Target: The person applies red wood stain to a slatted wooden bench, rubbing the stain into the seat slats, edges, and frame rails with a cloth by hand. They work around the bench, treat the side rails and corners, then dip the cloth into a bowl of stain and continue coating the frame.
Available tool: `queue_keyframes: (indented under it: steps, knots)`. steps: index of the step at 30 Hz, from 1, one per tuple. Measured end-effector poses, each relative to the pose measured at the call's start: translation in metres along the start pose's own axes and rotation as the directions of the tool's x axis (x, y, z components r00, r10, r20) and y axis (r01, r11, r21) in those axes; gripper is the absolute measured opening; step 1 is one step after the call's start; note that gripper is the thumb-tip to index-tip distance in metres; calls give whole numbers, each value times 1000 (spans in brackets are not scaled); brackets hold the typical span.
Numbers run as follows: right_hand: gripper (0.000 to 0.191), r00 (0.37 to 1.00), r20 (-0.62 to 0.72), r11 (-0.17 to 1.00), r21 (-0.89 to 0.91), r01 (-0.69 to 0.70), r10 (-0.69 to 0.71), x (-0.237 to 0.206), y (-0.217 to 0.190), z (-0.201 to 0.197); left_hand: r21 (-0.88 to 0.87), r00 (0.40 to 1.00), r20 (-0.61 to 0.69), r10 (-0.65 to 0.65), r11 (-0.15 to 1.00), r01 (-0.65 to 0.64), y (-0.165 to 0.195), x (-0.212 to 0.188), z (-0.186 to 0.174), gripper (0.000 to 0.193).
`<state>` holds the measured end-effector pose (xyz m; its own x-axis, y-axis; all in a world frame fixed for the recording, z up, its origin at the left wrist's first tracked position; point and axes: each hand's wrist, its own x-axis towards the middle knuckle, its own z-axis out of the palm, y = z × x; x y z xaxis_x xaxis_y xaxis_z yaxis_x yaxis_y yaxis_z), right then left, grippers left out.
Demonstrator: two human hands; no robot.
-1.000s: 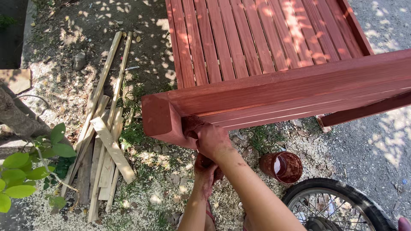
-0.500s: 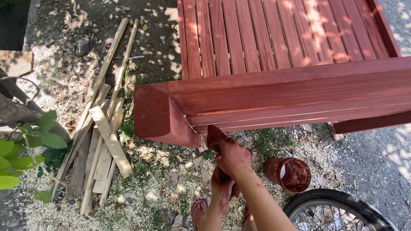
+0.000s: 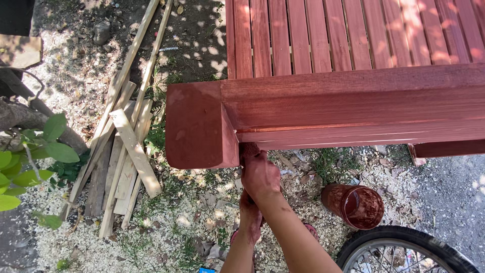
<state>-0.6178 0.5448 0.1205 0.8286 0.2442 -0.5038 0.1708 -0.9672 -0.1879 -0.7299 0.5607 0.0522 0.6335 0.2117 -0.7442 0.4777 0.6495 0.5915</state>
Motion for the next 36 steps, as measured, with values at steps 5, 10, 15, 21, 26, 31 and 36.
queue_keyframes:
  steps: [5, 10, 15, 21, 26, 31, 36]
  knots:
    - [25, 992, -10, 967, -227, 118, -124, 8, 15, 8, 31, 998, 43, 37, 999, -39, -11, 11, 5, 39]
    - [24, 993, -26, 983, -136, -120, 117, -8, 64, -27, 164, 979, 193, 60, 982, -92, -46, 23, 38, 38]
    - [25, 966, 50, 966, -58, -252, 255, -3, 54, -19, -95, 992, 26, -121, 988, 123, -40, 25, 44, 29]
    - [22, 992, -96, 995, -45, -84, 79, 10, 17, 15, 110, 988, 142, 56, 991, -72, -7, 21, 9, 32]
    - [21, 996, 22, 994, -68, 86, -85, 15, 9, 22, 12, 999, 40, 9, 1000, -9, 7, 21, 6, 42]
    - [21, 971, 127, 914, -331, 236, -204, 21, 39, 20, 113, 998, 60, -29, 993, 23, -7, 16, 21, 47]
    - [25, 994, -58, 968, -237, 78, -94, 12, 97, -3, 113, 978, 178, 104, 986, -126, -39, 24, 55, 50]
